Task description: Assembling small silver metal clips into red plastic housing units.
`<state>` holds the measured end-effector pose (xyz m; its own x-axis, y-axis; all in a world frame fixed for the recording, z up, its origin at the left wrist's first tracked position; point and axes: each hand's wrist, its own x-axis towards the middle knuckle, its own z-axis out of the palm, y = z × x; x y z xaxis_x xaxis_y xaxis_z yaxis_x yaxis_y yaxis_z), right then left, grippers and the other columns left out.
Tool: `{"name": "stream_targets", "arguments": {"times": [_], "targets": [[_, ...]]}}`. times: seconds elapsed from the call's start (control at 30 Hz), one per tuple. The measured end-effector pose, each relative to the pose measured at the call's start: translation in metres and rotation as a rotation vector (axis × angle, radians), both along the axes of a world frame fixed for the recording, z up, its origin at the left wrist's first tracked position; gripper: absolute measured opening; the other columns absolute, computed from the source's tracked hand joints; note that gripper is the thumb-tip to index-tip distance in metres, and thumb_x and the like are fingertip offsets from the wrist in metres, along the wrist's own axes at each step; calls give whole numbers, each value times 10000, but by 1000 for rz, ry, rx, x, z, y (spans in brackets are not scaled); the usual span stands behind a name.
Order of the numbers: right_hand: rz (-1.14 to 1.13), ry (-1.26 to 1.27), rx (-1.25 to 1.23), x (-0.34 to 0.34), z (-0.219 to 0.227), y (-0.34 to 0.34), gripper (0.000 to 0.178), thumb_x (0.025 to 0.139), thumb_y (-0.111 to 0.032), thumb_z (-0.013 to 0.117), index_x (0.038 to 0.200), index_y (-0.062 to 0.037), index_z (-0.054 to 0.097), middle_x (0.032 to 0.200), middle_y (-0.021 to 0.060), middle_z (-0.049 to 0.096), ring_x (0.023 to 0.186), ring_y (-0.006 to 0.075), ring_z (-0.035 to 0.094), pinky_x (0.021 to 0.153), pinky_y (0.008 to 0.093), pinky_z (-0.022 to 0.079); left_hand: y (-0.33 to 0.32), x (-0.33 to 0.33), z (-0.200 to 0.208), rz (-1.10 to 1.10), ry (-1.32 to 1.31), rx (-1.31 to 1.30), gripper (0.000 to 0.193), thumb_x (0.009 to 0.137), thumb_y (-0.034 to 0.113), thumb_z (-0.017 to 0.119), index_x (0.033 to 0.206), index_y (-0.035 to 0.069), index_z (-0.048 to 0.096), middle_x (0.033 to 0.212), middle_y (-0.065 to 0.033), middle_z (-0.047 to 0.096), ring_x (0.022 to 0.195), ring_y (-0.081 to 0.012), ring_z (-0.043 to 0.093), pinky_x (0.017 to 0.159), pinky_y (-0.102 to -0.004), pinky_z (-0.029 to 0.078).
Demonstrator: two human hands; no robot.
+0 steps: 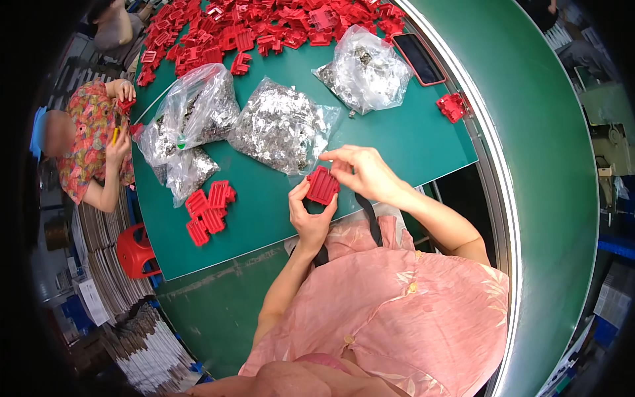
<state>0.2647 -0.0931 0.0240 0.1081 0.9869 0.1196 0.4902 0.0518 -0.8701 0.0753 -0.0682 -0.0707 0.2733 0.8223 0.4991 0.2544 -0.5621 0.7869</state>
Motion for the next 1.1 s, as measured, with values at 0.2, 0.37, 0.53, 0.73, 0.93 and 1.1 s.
{"name": "stream_targets", "arguments": {"times": [0.2,0.37,0.53,0.73,0.93,1.1], "targets": [[-31,-31,-35,-15,-14,4,388,854,22,681,1236,-12,623,752,60,625,661,168,611,633,317,517,1,0,-1,11,20,37,615,681,62,924,1171,3,557,1219,-218,651,1111,-366,665,942,-428,542],[-13,-87,-18,-16,-12,9,382,840,30,676,1216,-8,623,738,80,617,635,194,614,608,343,514,0,1,-2,12,3,43,615,680,61,924,1169,5,556,1218,-219,651,1104,-369,665,936,-428,545],[-15,-144,27,-16,-10,12,384,833,31,676,1212,-8,626,736,101,613,622,226,618,604,363,513,0,1,-4,-6,16,69,618,672,61,929,1164,6,557,1218,-223,652,1099,-375,672,927,-428,556],[284,425,-401,23,-22,33,238,874,-65,776,1083,18,699,822,13,681,736,100,629,680,276,514,0,-7,-3,-53,-37,99,637,649,69,947,1151,5,561,1188,-236,666,1083,-380,696,896,-421,575],[343,175,-320,1,-10,26,181,925,-63,743,1073,23,683,864,14,689,776,85,633,731,258,537,8,-30,13,-65,2,128,652,617,100,960,1150,31,592,1155,-196,700,1034,-348,699,889,-424,557],[199,201,-167,-22,-12,48,237,929,-64,722,1153,3,691,927,60,696,846,119,650,776,293,537,27,-80,33,113,290,182,625,650,197,949,1170,53,634,1337,-180,588,1202,-342,575,1017,-450,446]]}}
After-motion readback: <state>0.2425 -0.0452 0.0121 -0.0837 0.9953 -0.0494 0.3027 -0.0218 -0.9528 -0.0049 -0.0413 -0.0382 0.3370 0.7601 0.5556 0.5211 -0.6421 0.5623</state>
